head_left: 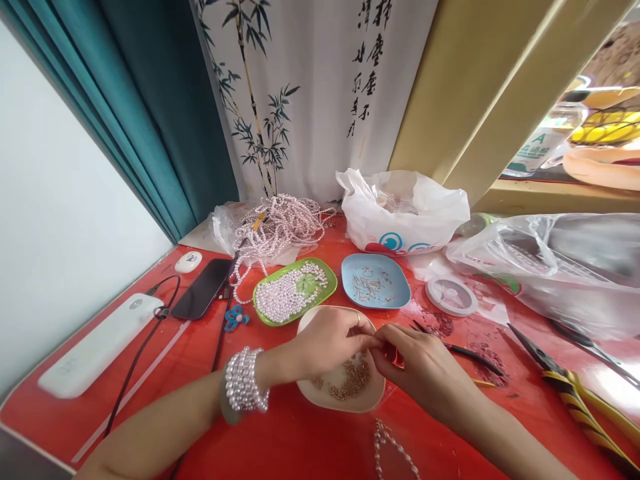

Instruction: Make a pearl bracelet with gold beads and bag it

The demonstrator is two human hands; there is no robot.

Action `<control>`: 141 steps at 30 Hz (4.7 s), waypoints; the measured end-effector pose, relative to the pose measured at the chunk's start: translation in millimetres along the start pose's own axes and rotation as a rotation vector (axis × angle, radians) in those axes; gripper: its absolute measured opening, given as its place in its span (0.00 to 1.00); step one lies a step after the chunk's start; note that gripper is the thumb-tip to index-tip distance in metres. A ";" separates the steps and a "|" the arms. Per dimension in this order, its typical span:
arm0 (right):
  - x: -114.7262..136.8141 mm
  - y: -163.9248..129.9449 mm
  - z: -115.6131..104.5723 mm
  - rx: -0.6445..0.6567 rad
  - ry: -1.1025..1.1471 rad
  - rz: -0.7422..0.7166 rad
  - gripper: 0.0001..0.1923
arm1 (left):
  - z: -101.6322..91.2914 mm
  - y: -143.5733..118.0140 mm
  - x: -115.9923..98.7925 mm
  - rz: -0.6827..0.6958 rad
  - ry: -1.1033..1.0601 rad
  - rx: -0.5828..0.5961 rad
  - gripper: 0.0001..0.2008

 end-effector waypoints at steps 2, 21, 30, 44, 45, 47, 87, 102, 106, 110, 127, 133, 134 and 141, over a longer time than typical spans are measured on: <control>-1.8 -4.2 1.8 0.002 0.005 0.023 0.07 | 2.7 -1.1 -0.8 0.002 0.027 -0.012 0.09; -5.3 -9.1 -6.3 -0.059 0.070 -0.017 0.16 | -21.0 8.5 27.7 -0.089 0.081 0.128 0.08; -13.5 -8.8 -9.4 -0.065 0.099 0.056 0.12 | -83.3 16.4 85.9 -0.184 0.490 0.091 0.07; -10.7 -9.8 -9.2 -0.056 0.109 0.038 0.10 | -85.8 17.6 99.8 -0.273 0.479 0.029 0.05; -10.0 -10.1 -8.5 -0.051 0.111 0.030 0.10 | -86.7 17.6 100.5 -0.275 0.467 0.016 0.05; -8.5 -10.2 -8.1 -0.048 0.117 0.014 0.10 | -88.4 18.2 101.1 -0.278 0.433 -0.015 0.05; 18.1 -22.6 -54.2 -0.334 0.338 0.040 0.07 | 20.2 -9.9 9.0 -0.247 -0.884 0.139 0.04; 18.7 -21.4 -48.9 -0.312 0.387 0.032 0.07 | 11.7 -10.6 5.6 -0.195 -0.785 0.033 0.06; 20.0 -20.2 -50.8 -0.323 0.399 -0.008 0.05 | 19.9 -12.7 8.1 -0.253 -0.878 0.082 0.08; 20.0 -17.1 -52.3 -0.294 0.521 -0.027 0.04 | 22.6 -15.6 7.1 -0.286 -0.884 0.085 0.10; 18.9 -62.1 -45.6 -0.212 0.113 -0.185 0.12 | 44.6 -16.9 -19.7 -0.180 -0.236 0.248 0.10; 7.6 -79.2 -48.6 -0.227 0.154 -0.145 0.12 | 63.5 -19.0 -44.9 0.199 0.502 0.264 0.08; 4.6 -81.4 -49.2 -0.228 0.173 -0.131 0.12 | 68.2 -20.8 -48.7 0.254 0.594 0.273 0.09; -18.1 -101.2 -51.2 -0.265 0.240 -0.016 0.09 | 92.4 -24.6 -58.5 0.415 0.763 0.364 0.10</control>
Point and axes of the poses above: each hand's wrist, its own y-axis towards the middle knuckle, its own z-axis out of the palm, x = y × z, the point moved 10 cm from there along y, towards the middle knuckle, and after that the axes turned 8 degrees about y, right-handed, at the moved point
